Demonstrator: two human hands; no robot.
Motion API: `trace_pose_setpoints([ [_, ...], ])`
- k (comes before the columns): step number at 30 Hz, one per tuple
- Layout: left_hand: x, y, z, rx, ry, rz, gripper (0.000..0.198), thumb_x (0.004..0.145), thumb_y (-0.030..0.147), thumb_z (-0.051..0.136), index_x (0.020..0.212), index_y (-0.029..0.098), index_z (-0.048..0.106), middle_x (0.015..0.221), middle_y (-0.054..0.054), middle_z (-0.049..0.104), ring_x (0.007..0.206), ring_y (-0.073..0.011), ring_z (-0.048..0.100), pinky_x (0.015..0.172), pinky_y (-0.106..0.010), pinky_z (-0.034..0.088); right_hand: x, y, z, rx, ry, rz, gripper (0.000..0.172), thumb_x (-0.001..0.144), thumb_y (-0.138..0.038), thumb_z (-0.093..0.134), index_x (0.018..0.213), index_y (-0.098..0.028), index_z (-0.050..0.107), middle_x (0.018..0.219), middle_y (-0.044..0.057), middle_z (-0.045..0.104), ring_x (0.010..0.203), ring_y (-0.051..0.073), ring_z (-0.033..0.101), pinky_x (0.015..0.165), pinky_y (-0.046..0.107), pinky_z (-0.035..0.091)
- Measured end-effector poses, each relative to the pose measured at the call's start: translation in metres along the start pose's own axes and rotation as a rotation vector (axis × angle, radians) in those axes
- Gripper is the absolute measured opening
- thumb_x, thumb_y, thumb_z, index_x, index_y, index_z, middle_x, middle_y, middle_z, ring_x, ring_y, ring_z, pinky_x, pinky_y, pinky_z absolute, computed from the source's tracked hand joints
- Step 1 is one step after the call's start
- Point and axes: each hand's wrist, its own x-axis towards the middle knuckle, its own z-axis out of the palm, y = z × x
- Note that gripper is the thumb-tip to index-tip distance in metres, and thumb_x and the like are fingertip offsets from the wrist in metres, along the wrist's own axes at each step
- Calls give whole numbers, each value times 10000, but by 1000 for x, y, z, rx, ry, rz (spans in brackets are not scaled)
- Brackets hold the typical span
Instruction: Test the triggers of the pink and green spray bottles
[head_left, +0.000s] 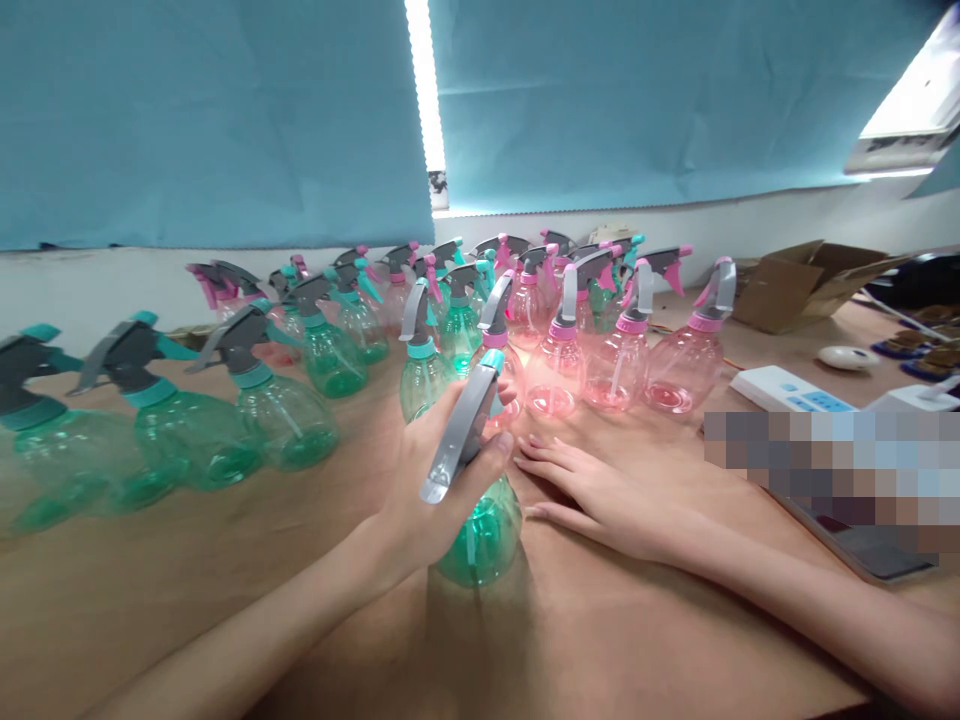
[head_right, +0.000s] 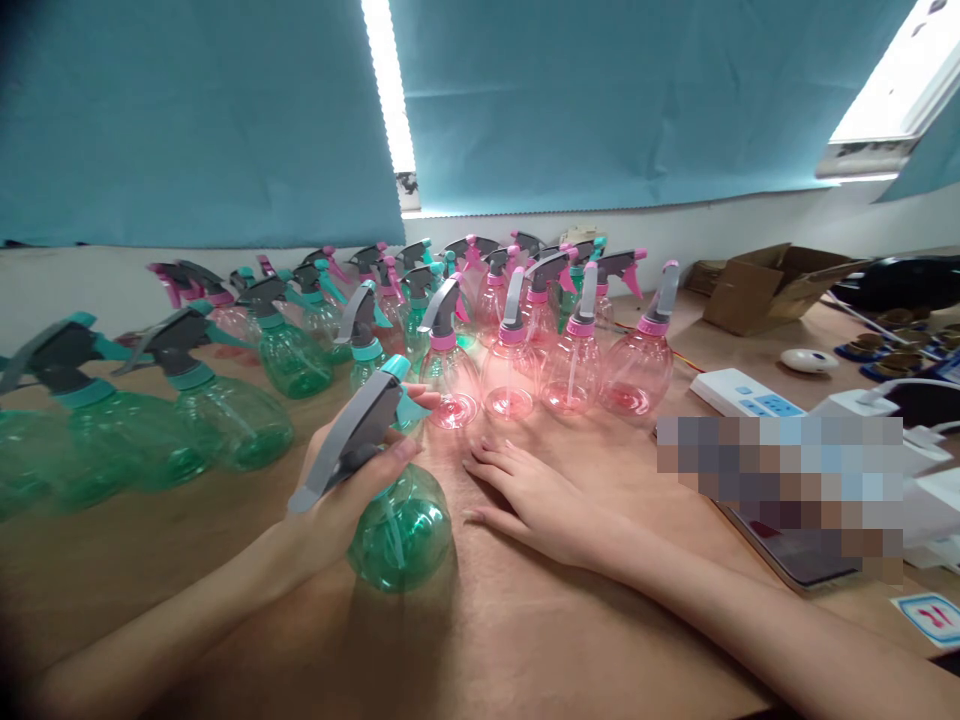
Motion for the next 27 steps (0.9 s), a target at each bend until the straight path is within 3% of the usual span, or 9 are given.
trace_pose_setpoints([
  [5,0,2,-1,-10,-6,3,138,889,255,575,1020,238,616,892,-14,662,839,-199,651,789,-345,514,-1,0,1,11,6,-4,605,981,-539,473,1452,-159,485,1507,139,470,1399,322,415,1145,531,364],
  [9,3,7,-3,62,-30,22,56,827,199,554,871,230,571,806,-1,625,698,-177,599,673,-331,491,-1,-2,0,23,21,12,595,973,-550,487,1445,-189,497,1499,127,483,1400,324,415,1140,535,367],
  [17,3,7,-8,25,-81,-19,37,836,213,540,870,219,555,729,15,557,630,-150,540,623,-316,461,-1,-3,-1,40,11,21,592,979,-543,477,1440,-173,504,1515,133,459,1414,323,391,1151,528,354],
  [22,-2,-3,-11,39,-51,-17,120,880,272,575,987,226,600,947,-47,640,880,-221,613,679,-335,484,-1,-4,-2,42,3,28,576,982,-516,486,1454,-185,489,1523,129,447,1421,331,378,1151,537,351],
  [27,-2,-3,-11,58,-51,-14,93,891,284,574,925,210,619,1001,-64,639,956,-242,611,727,-354,508,-1,-6,-4,41,1,24,581,984,-526,476,1459,-192,483,1523,123,448,1421,326,380,1150,530,354],
])
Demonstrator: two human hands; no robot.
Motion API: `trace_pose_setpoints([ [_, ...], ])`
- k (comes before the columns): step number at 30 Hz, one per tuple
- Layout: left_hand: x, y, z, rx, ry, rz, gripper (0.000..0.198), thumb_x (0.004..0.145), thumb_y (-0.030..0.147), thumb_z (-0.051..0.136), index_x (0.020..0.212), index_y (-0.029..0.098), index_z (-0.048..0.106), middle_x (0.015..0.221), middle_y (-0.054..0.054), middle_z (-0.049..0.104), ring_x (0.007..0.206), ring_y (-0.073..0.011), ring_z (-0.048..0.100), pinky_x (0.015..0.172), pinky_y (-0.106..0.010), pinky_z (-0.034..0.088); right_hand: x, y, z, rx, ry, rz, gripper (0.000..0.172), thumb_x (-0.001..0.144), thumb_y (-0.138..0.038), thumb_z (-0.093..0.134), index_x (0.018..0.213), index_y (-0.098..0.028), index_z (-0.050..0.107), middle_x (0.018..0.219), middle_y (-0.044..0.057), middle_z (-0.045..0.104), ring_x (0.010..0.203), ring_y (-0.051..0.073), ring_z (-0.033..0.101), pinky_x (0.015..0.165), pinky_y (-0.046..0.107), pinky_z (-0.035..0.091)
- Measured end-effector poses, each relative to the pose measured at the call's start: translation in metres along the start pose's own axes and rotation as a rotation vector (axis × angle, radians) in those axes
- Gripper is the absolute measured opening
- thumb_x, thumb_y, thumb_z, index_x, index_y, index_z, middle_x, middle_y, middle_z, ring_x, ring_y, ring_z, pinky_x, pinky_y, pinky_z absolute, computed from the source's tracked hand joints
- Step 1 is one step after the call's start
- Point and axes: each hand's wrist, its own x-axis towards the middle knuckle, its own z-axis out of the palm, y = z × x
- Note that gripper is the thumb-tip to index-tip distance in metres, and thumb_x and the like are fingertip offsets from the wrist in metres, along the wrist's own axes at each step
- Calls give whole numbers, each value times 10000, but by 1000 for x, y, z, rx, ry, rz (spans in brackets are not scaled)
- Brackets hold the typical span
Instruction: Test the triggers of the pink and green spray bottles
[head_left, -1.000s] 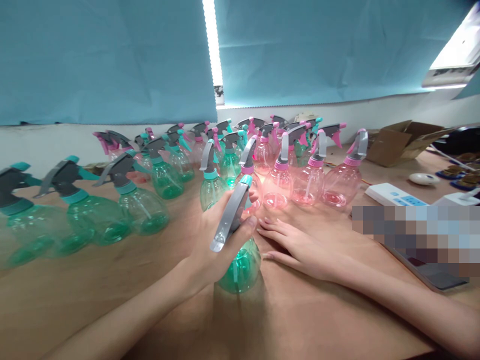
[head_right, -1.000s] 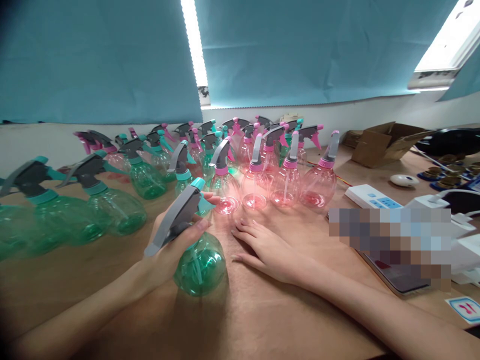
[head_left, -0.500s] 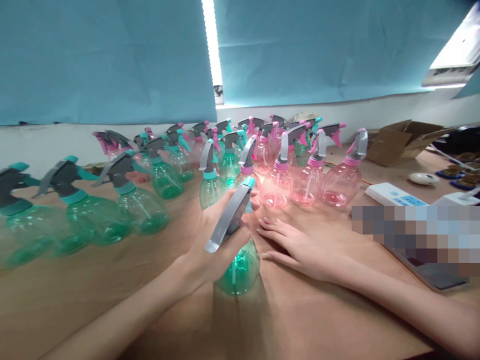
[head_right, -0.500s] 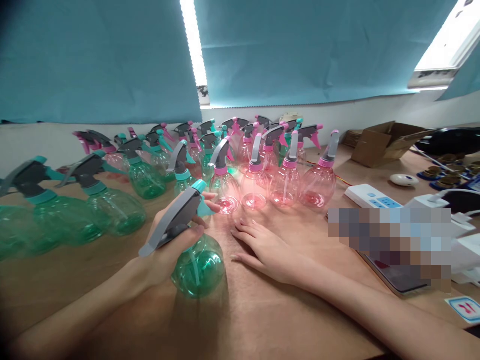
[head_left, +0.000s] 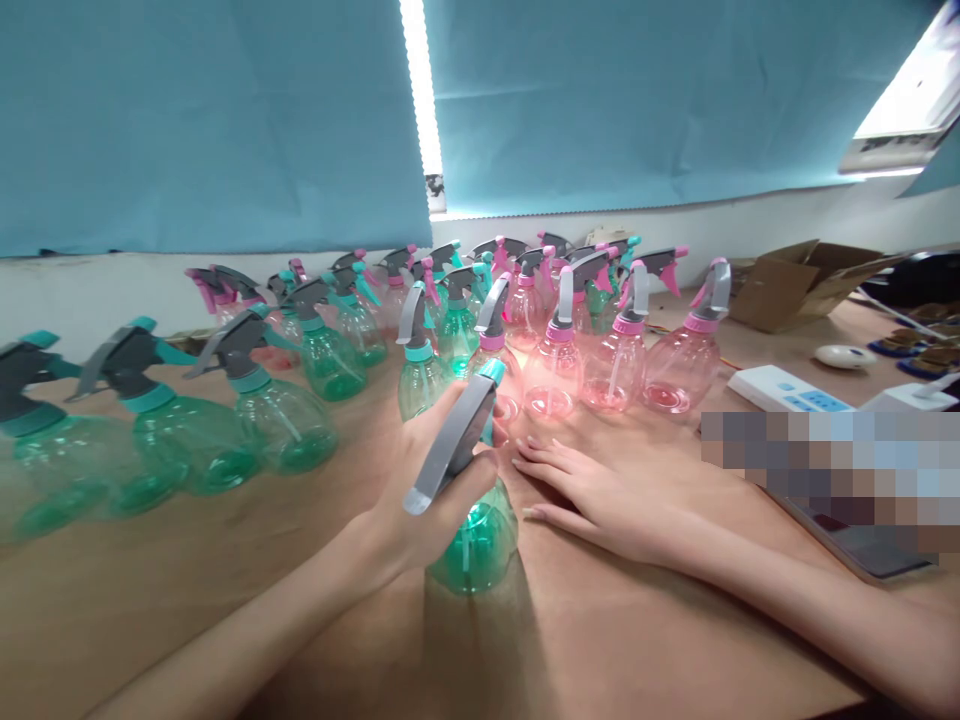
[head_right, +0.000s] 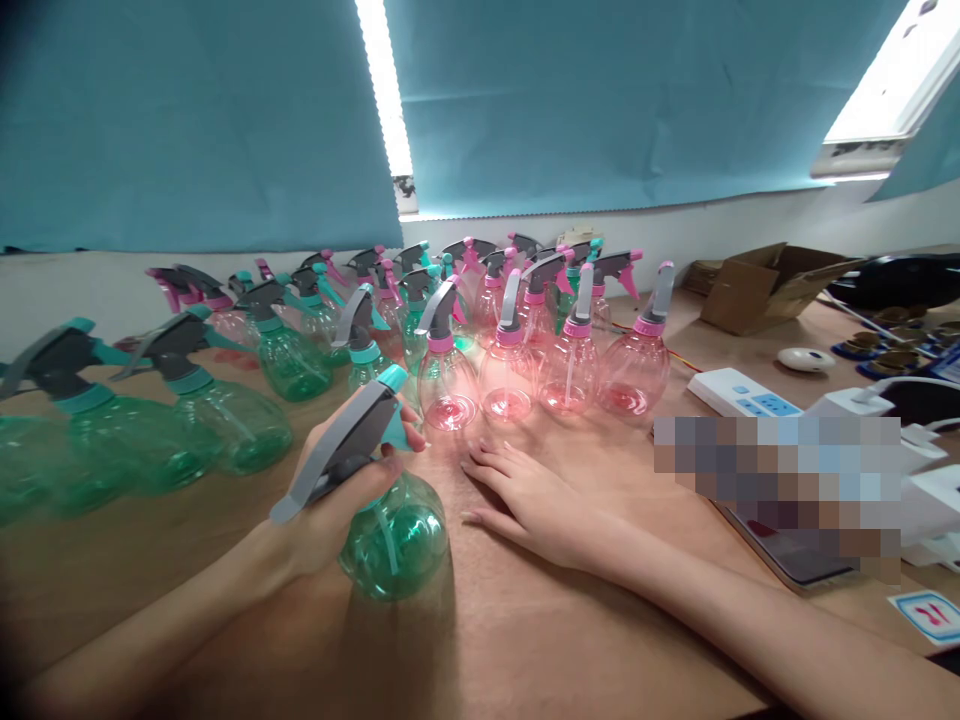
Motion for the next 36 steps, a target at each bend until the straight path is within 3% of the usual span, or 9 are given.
trace_pose_setpoints([
  [5,3,7,5,-53,7,9,211,854,185,565,1061,226,569,924,-25,657,786,-189,645,731,-341,535,1,1,-1,-58,-37,1,623,991,-557,432,1440,-130,497,1517,135,457,1418,311,387,1160,495,346],
  [10,2,10,8,-45,49,53,324,867,169,570,1180,245,535,1123,-37,669,899,-196,672,846,-349,536,0,1,-2,-73,-34,-10,611,991,-550,441,1457,-155,479,1520,128,455,1415,308,394,1154,513,347],
  [15,2,11,9,-30,69,39,343,866,191,582,1203,234,535,1197,-59,659,1039,-226,647,832,-337,541,-1,-1,-2,-36,0,2,571,986,-515,483,1458,-192,483,1510,123,463,1407,318,405,1150,536,344],
  [20,1,9,9,-1,73,56,314,879,195,582,1188,235,544,1173,-55,667,1052,-227,648,883,-345,521,0,-2,-1,-26,5,-2,573,981,-508,500,1459,-192,481,1502,126,475,1408,314,405,1158,527,335],
  [25,2,8,8,-37,48,77,319,887,197,584,1200,231,535,1275,-72,639,1101,-240,644,919,-359,518,0,0,2,-15,5,9,569,978,-505,508,1452,-191,490,1480,134,502,1405,314,410,1158,532,331],
  [36,3,11,8,-23,50,76,311,887,183,570,1193,225,535,1171,-62,668,989,-215,663,857,-347,523,0,1,3,-28,7,7,567,974,-504,516,1449,-195,494,1483,127,500,1415,311,394,1160,531,327],
])
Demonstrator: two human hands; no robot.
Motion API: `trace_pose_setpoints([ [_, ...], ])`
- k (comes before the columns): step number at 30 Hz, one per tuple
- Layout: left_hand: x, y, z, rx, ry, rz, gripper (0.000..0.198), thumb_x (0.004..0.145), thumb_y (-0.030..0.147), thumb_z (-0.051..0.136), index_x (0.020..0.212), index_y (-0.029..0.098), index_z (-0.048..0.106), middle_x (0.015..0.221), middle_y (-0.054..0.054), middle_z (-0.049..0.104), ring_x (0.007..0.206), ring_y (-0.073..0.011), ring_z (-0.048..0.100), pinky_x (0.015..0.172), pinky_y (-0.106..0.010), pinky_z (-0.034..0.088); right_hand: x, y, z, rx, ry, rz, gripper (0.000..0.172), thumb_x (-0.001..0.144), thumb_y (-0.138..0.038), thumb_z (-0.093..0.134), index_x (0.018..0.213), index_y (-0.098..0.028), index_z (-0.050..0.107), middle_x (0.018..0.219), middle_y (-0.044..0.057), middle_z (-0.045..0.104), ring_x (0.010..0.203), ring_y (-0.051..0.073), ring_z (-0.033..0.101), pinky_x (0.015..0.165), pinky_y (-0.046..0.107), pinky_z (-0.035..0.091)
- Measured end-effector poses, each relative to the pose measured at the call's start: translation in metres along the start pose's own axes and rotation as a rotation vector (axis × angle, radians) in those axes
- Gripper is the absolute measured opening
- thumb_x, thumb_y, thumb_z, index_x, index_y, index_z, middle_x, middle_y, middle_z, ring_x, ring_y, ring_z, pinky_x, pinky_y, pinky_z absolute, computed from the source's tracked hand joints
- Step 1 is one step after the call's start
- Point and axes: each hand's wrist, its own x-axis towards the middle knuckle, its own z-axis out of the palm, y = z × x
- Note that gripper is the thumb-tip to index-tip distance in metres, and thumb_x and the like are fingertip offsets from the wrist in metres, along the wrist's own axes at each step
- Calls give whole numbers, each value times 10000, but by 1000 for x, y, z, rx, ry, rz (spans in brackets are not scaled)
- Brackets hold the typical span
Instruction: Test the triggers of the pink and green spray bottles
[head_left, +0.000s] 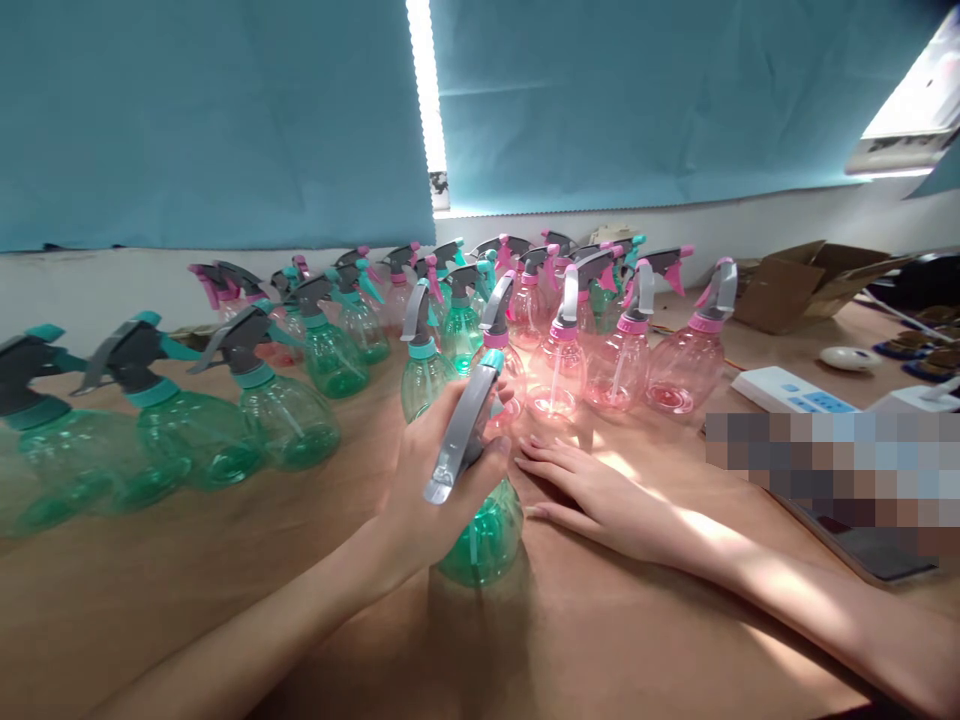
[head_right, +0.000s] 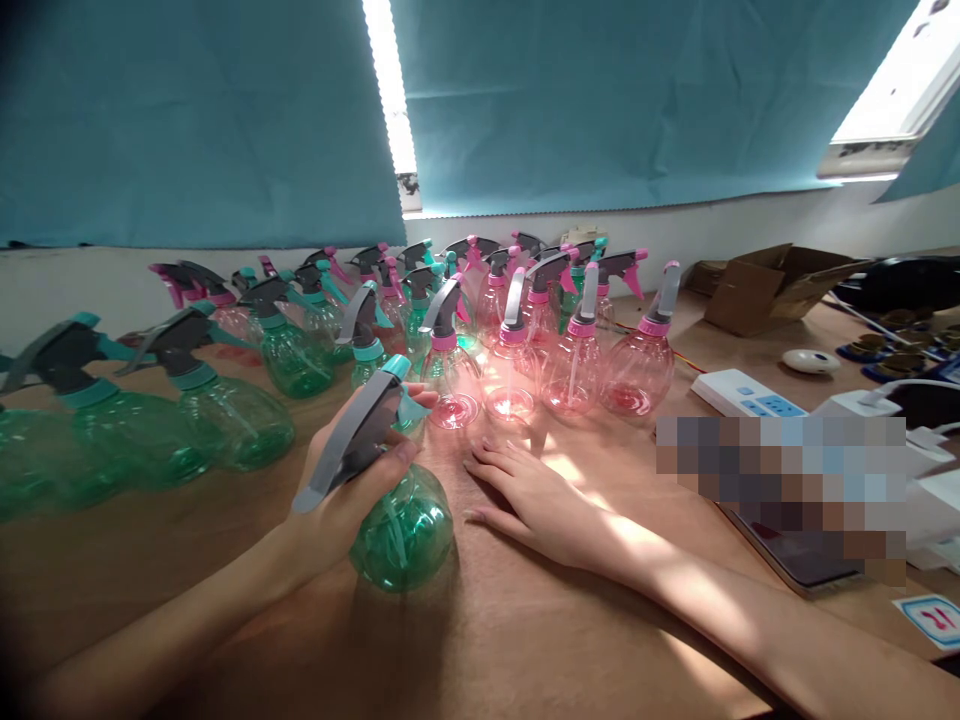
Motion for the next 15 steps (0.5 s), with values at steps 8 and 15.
trace_pose_setpoints([
  [8,1,-1,1,2,16,11,309,883,181,567,1188,225,537,1152,-60,674,989,-213,661,856,-355,523,0,2,2,-16,1,-10,566,977,-500,512,1449,-187,492,1484,130,497,1413,311,397,1158,532,331],
  [15,1,0,0,-9,-4,12,298,885,174,569,1177,222,531,1180,-60,662,1015,-210,655,864,-342,521,0,2,1,-24,-14,-10,570,985,-506,492,1440,-163,500,1480,140,502,1404,312,411,1151,530,346],
])
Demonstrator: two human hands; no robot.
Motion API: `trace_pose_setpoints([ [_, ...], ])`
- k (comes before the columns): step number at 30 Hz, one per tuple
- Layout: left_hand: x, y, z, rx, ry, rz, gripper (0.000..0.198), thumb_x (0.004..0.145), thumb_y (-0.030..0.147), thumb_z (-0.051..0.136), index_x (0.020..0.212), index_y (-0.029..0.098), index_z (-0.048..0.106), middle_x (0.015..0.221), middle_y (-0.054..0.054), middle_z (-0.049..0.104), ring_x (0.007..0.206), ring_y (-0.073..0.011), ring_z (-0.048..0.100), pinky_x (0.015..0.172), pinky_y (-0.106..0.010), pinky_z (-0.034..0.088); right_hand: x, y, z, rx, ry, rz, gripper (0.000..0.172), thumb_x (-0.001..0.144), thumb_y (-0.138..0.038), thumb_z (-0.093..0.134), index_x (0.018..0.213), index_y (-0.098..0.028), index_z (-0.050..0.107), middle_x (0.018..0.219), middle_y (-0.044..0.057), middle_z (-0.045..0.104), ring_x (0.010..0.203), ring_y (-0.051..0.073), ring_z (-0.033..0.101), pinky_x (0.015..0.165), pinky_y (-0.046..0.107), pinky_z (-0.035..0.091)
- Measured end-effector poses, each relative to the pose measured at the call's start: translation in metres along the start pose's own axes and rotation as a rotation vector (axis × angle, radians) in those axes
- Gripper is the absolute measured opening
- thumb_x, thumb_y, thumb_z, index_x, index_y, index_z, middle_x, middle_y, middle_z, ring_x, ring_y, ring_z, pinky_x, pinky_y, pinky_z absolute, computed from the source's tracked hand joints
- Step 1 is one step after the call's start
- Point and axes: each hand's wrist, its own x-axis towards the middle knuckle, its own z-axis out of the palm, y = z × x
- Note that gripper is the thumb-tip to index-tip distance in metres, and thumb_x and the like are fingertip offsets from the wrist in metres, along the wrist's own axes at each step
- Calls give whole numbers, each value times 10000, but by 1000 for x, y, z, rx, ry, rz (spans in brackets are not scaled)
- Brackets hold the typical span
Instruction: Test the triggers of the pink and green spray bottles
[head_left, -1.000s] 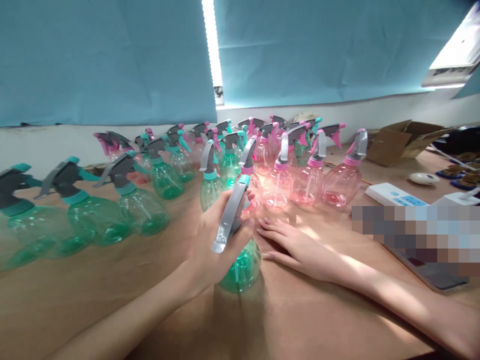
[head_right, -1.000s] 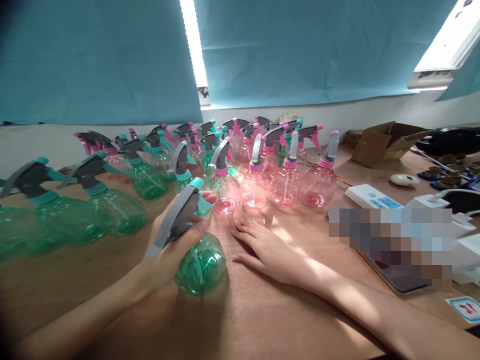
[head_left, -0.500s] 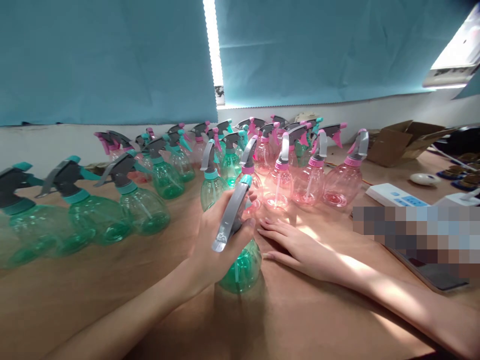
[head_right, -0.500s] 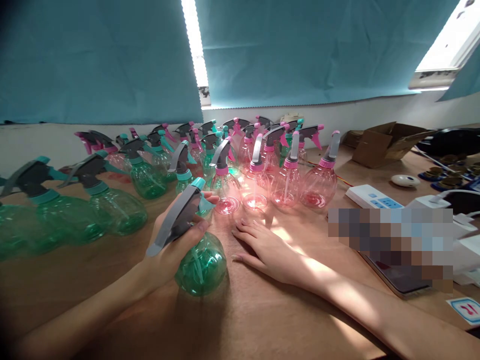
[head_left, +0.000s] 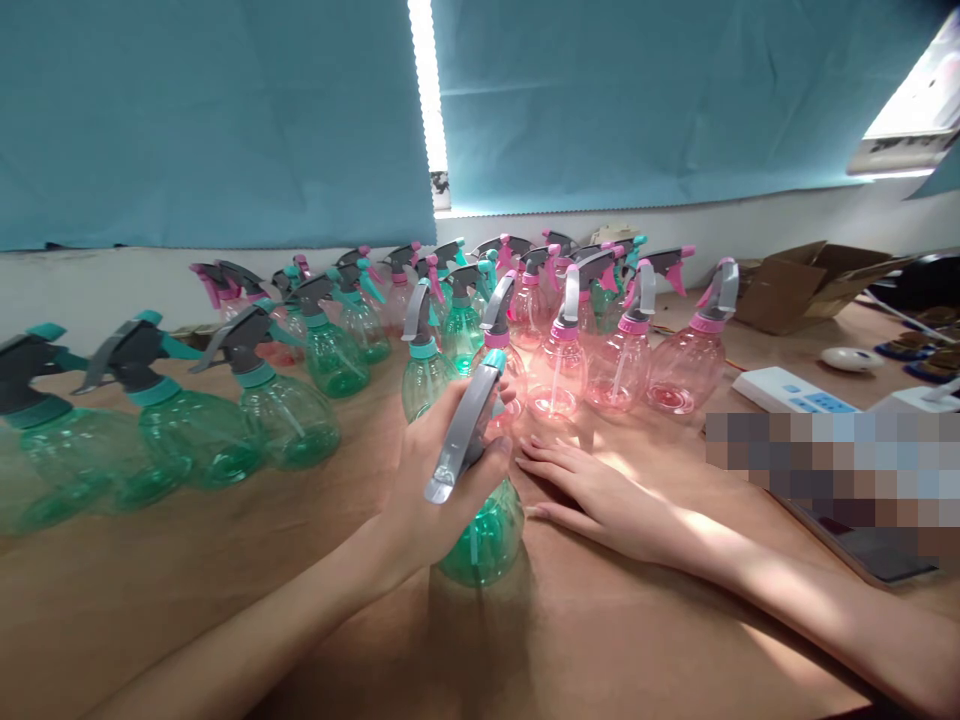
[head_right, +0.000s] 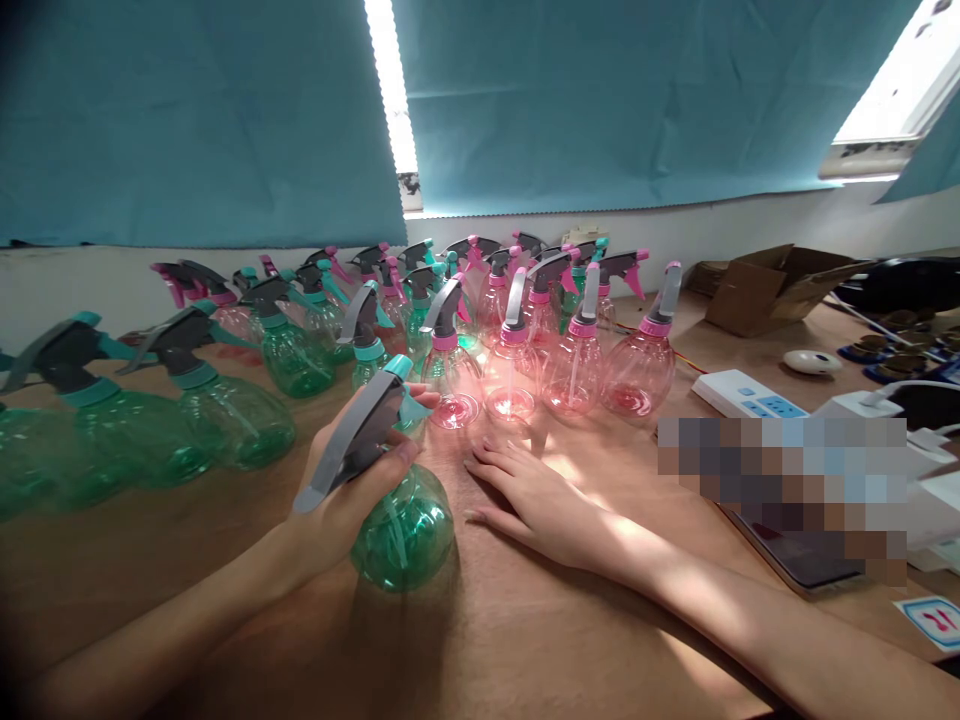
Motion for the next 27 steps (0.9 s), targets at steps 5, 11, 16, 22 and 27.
trace_pose_setpoints([
  [5,-1,-1,0,17,0,-1,289,885,181,569,1166,233,526,1081,-39,667,941,-200,648,821,-331,515,0,-2,-1,-14,-6,6,577,986,-508,486,1444,-157,495,1474,141,511,1401,308,416,1152,504,354],
  [11,2,-1,-2,-6,-40,-23,254,867,187,563,1118,219,544,887,-9,621,694,-154,568,685,-306,484,0,-1,-1,-22,4,-3,579,980,-504,505,1438,-149,501,1489,138,489,1404,310,412,1149,507,358],
  [16,4,2,-3,10,-54,-40,130,824,168,551,947,208,540,764,19,528,634,-137,482,628,-292,428,0,-1,0,-41,11,-3,575,983,-506,498,1416,-128,527,1486,147,490,1405,303,411,1153,474,360],
  [22,2,5,-5,25,-54,-89,46,814,202,552,833,214,511,713,26,512,617,-135,473,605,-289,412,-1,-2,0,-25,27,1,556,978,-495,510,1420,-158,527,1483,138,494,1405,315,409,1139,515,370],
  [27,0,2,-8,45,-50,-108,55,814,247,570,834,213,531,716,11,541,649,-157,530,613,-299,443,0,-3,-2,-49,-1,1,576,989,-504,481,1425,-129,514,1497,144,474,1411,306,402,1148,500,357],
])
